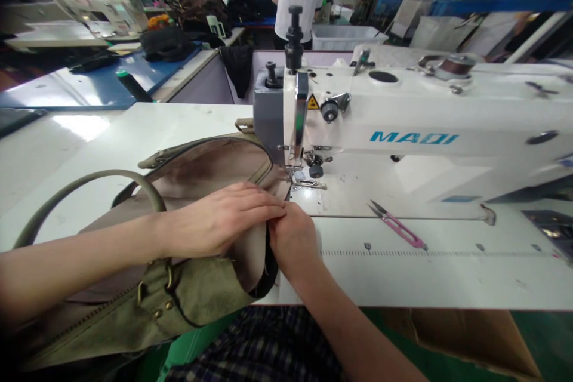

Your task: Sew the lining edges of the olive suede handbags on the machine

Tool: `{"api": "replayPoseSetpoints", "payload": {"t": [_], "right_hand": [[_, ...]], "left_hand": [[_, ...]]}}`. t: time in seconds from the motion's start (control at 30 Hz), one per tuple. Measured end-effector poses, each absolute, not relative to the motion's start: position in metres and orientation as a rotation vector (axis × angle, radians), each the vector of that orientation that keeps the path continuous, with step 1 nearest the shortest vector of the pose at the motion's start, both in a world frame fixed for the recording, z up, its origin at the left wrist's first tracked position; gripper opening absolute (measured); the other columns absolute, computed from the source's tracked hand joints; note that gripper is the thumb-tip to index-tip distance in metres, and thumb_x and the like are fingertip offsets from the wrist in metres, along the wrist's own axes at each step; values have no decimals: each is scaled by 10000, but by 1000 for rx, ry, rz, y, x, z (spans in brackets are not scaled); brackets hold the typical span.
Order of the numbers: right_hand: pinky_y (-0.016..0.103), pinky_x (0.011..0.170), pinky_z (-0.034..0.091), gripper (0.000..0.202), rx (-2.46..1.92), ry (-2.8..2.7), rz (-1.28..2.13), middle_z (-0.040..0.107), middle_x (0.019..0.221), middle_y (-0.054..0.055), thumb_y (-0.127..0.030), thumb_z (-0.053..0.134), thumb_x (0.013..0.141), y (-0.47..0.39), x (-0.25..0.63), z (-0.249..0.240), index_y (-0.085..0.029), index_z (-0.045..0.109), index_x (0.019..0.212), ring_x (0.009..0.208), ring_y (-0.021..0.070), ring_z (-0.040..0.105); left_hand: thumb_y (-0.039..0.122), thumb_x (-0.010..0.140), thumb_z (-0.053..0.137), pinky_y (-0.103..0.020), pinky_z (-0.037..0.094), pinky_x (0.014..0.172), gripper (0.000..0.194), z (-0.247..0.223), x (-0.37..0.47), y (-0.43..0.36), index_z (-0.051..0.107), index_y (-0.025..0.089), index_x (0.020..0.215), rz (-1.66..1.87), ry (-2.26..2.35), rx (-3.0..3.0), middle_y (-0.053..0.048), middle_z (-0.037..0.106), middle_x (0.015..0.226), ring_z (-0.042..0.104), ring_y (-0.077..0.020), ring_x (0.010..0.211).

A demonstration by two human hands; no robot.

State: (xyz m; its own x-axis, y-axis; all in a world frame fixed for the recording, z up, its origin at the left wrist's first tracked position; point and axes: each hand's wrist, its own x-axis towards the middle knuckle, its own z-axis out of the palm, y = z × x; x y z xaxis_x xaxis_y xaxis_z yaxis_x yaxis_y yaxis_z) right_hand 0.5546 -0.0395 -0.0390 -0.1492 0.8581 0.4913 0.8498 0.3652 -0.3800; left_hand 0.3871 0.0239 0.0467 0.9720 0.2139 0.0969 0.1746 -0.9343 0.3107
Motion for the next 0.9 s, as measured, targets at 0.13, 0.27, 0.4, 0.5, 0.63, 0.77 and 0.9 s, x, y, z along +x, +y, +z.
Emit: {"api": "replayPoseSetpoints", "payload": {"t": [0.13, 0.27, 0.4, 0.5, 0.63, 0.77, 0.9], "right_hand": [[354, 843, 569, 334, -1394, -2037, 35, 720, 990, 122, -52, 385, 907, -53, 553, -41, -115, 702, 992, 930, 233, 672], [348, 881, 575, 358, -1312, -2029, 64, 715, 1060, 101, -23, 389, 901, -75, 556, -44, -132, 695, 1052, 985, 209, 674], [357, 863, 587, 341, -1242, -2005, 42, 719, 1024, 99, -8, 396, 906, -82, 560, -44, -123, 691, 1034, 965, 215, 672], [367, 844, 595, 318, -1219, -2034, 22, 719, 992, 110, -9, 400, 910, -80, 561, -42, -93, 692, 1003, 939, 233, 669], [364, 858, 592, 324, -1166, -2030, 14, 717, 976, 117, 1, 397, 903, -78, 563, -42, -90, 688, 1012, 938, 228, 664], [383, 869, 591, 341, -1150, -2031, 34, 709, 996, 123, 4, 416, 882, -77, 564, -46, -110, 677, 1069, 969, 233, 656], [404, 884, 586, 388, -1189, -2095, 115, 692, 999, 139, 14, 370, 851, -88, 562, -41, -114, 669, 1063, 993, 244, 642]], "left_hand": [[131, 918, 393, -407, 286, 1065, 417, 20, 384, 48, 505, 107, 1319, -14, 346, 2966, -104, 585, 1291, 538, -234, 1148], [155, 948, 384, -400, 197, 1130, 444, 7, 373, 49, 457, 177, 1385, -54, 383, 3022, -88, 525, 1370, 471, -211, 1248], [152, 976, 351, -390, 155, 1155, 435, 4, 372, 44, 450, 208, 1395, -16, 370, 3036, -80, 513, 1376, 443, -188, 1277], [160, 976, 354, -397, 151, 1157, 437, 4, 374, 43, 444, 201, 1401, -28, 375, 3030, -84, 509, 1376, 439, -195, 1280], [168, 992, 327, -379, 133, 1159, 435, 5, 376, 42, 418, 184, 1417, -5, 378, 2997, -74, 497, 1399, 429, -184, 1294], [164, 998, 314, -380, 102, 1167, 441, 3, 376, 41, 396, 186, 1430, 3, 371, 2971, -68, 465, 1441, 396, -171, 1331], [148, 982, 327, -393, 88, 1175, 452, 2, 376, 44, 408, 183, 1426, -38, 377, 2945, -69, 455, 1452, 407, -171, 1332]]}}
